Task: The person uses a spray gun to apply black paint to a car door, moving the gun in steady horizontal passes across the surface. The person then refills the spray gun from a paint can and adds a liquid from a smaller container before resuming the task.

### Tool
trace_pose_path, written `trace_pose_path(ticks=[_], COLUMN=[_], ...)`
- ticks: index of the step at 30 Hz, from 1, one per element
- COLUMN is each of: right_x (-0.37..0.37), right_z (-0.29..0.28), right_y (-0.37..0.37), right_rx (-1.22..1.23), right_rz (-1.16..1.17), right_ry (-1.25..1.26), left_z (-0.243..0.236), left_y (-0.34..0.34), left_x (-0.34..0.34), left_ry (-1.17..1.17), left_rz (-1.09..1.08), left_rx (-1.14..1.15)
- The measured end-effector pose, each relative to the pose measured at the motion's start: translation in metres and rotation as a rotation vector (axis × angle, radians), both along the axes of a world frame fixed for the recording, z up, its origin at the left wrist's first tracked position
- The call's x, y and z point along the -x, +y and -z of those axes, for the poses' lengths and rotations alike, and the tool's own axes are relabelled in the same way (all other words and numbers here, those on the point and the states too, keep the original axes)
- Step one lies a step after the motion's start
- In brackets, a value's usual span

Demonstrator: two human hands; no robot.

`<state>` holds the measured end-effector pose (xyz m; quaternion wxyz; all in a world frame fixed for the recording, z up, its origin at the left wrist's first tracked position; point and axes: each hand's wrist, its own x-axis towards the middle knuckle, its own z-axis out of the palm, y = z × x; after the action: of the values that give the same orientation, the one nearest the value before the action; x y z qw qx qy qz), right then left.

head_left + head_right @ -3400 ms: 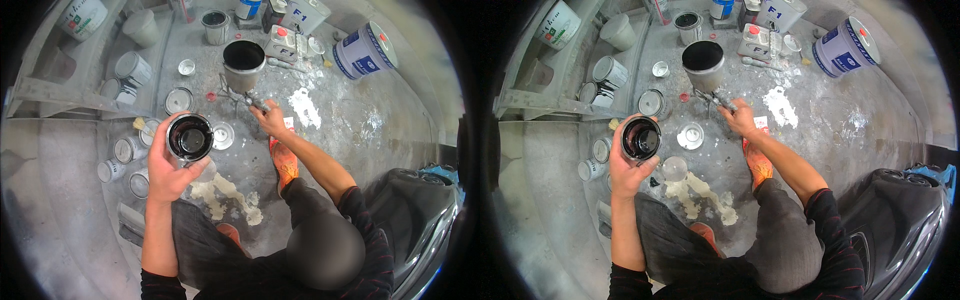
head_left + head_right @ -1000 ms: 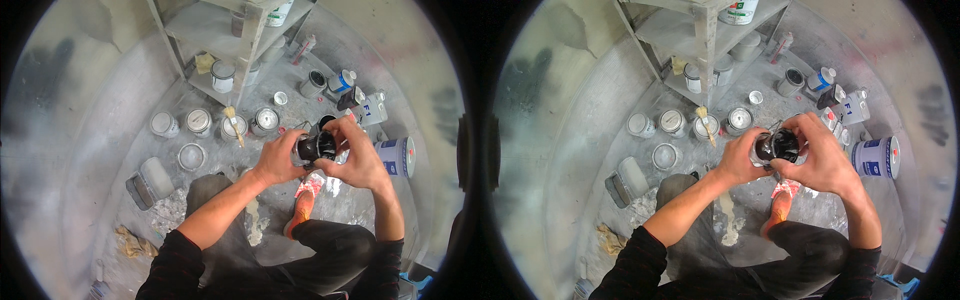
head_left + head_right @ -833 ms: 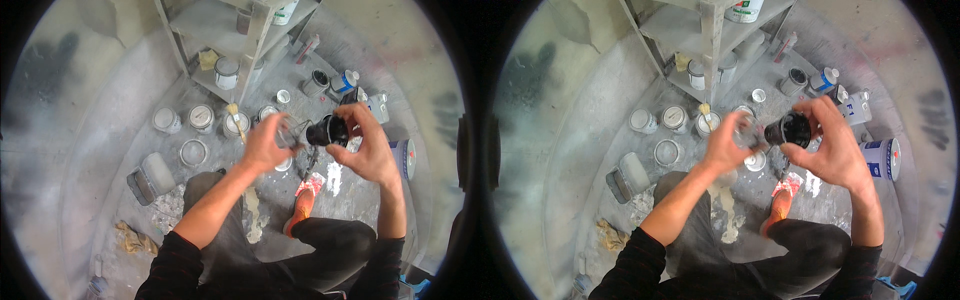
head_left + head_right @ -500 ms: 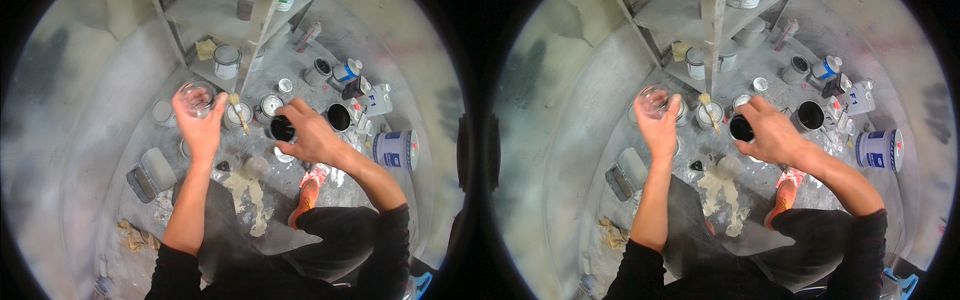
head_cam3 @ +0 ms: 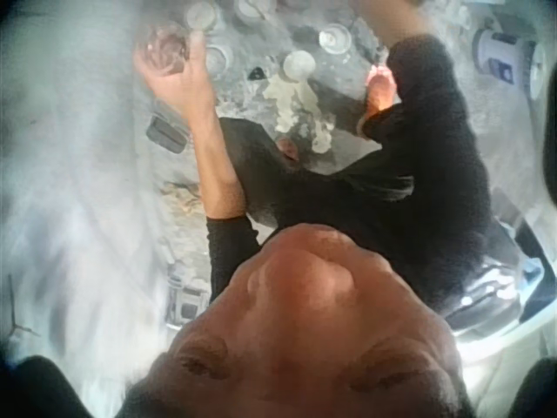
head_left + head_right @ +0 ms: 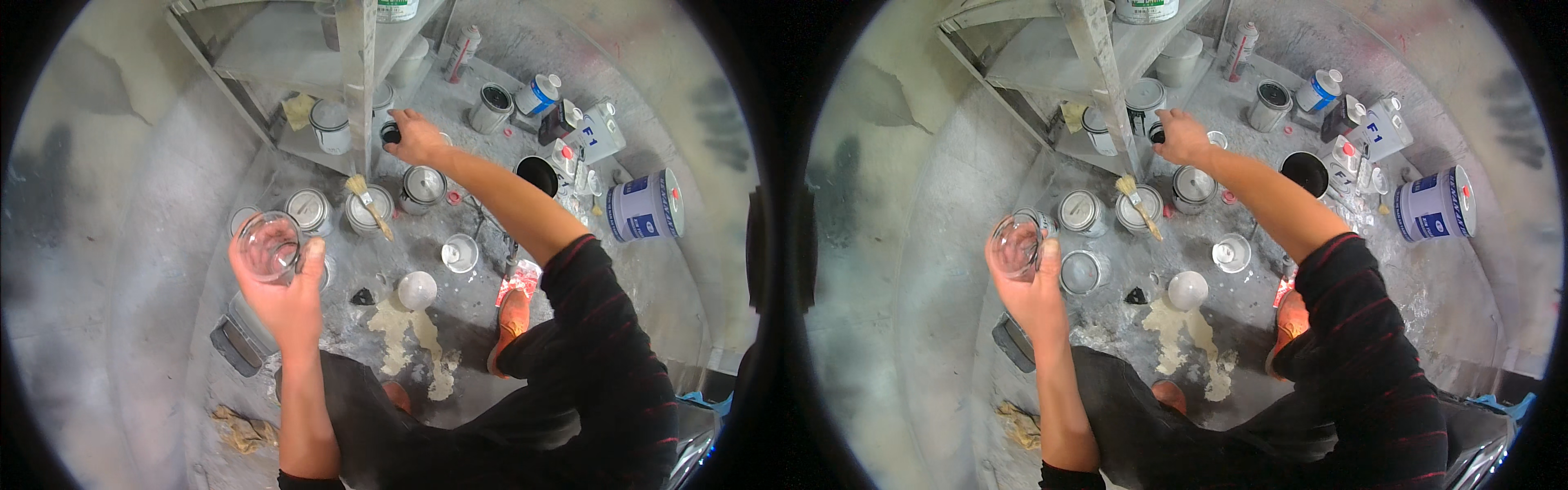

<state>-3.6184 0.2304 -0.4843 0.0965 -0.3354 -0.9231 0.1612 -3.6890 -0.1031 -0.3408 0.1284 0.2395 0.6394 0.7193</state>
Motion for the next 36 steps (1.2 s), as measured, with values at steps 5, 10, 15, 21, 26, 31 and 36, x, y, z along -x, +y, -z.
trace_pose_path(ticks=[5, 10, 15, 21, 26, 31, 36], right_x=[0.027, 0.043, 0.036, 0.018, 0.007, -0.061, -0.231], right_z=[0.049, 0.076, 0.072, 0.047, -0.013, -0.133, -0.229], right_y=[0.003, 0.004, 0.000, -0.005, -0.032, -0.091, -0.132], right_rx=[-0.006, -0.036, 0.023, 0.099, 0.124, 0.182, 0.508], right_rz=[-0.063, -0.142, -0.157, -0.058, 0.038, -0.171, -0.275], right_ry=[0.008, 0.115, 0.081, 0.064, -0.107, -0.165, -0.412], left_z=[-0.009, -0.010, -0.008, -0.007, 0.004, 0.012, 0.021], left_y=[-0.014, -0.022, -0.025, -0.011, 0.005, 0.029, 0.054], left_x=[-0.004, -0.003, -0.002, -0.007, -0.008, -0.018, -0.031], left_ry=[-0.014, 0.029, 0.065, 0.049, 0.059, 0.025, 0.017], left_rz=[-0.014, 0.003, 0.001, 0.043, 0.099, 0.207, 0.339], left_rx=[-0.016, -0.020, 0.014, 0.011, -0.012, -0.086, -0.110])
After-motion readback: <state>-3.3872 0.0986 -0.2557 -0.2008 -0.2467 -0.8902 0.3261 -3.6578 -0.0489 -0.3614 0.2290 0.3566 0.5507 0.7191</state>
